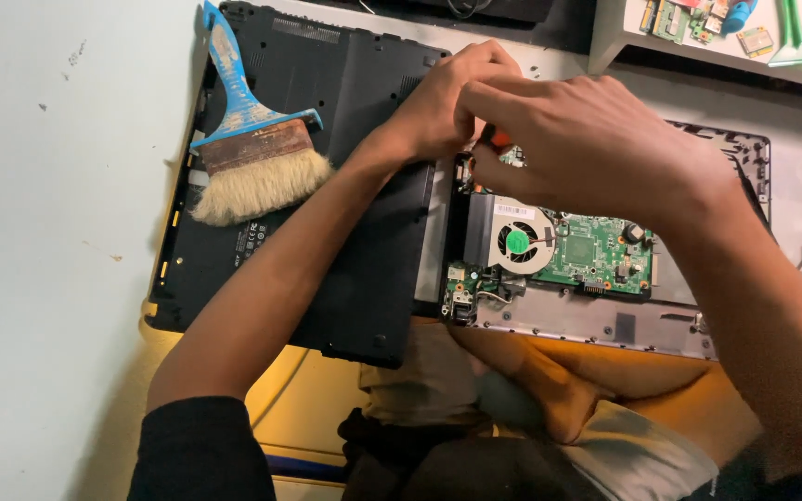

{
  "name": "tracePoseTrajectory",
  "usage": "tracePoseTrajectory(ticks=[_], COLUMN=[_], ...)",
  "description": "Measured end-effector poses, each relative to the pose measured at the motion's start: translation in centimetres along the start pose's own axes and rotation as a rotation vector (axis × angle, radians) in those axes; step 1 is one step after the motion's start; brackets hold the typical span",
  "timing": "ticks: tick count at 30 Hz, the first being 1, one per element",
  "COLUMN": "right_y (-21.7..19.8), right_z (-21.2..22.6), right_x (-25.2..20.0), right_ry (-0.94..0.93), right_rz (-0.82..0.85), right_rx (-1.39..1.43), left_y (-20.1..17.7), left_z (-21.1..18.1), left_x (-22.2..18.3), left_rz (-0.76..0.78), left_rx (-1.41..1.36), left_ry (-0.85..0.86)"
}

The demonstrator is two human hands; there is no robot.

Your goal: Securing components on a laptop motherboard with a screwdriver and installing a cooling fan.

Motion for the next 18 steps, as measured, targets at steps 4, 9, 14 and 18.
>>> tracePoseTrajectory(ticks=[4, 9, 14, 18], right_y=[0.9, 0.5, 0.0, -0.3], right_z=[-0.5, -0.4, 0.6, 1.4], right_x=[0.0, -0.1, -0.2, -0.4], right_ry=[0.079, -0.023, 0.112, 0.014], right_rz=[0.007, -0.022, 0.019, -0.024], right_rx=[-0.129, 0.048, -0.191, -0.060], left_y=[0.1, 0.1, 0.1, 0.4], left_z=[-0.1, 0.8, 0.0, 1.2], left_x=[-0.2, -0.3, 0.0, -0.1], left_rz=[-0.034, -0.038, -0.042, -0.031], left_rx=[-0.058, 0.020, -0.028, 0.020], left_ry=[-0.143, -0.036, -0.084, -0.009])
Point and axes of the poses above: each hand's wrist, its own x-axis towards the middle knuckle, its own y-axis out of the palm, z = x × y, the point moved 1 cm from there along x, towards the middle knuckle, and after that the axes turned 4 degrees about -x, right-handed, at the moved point
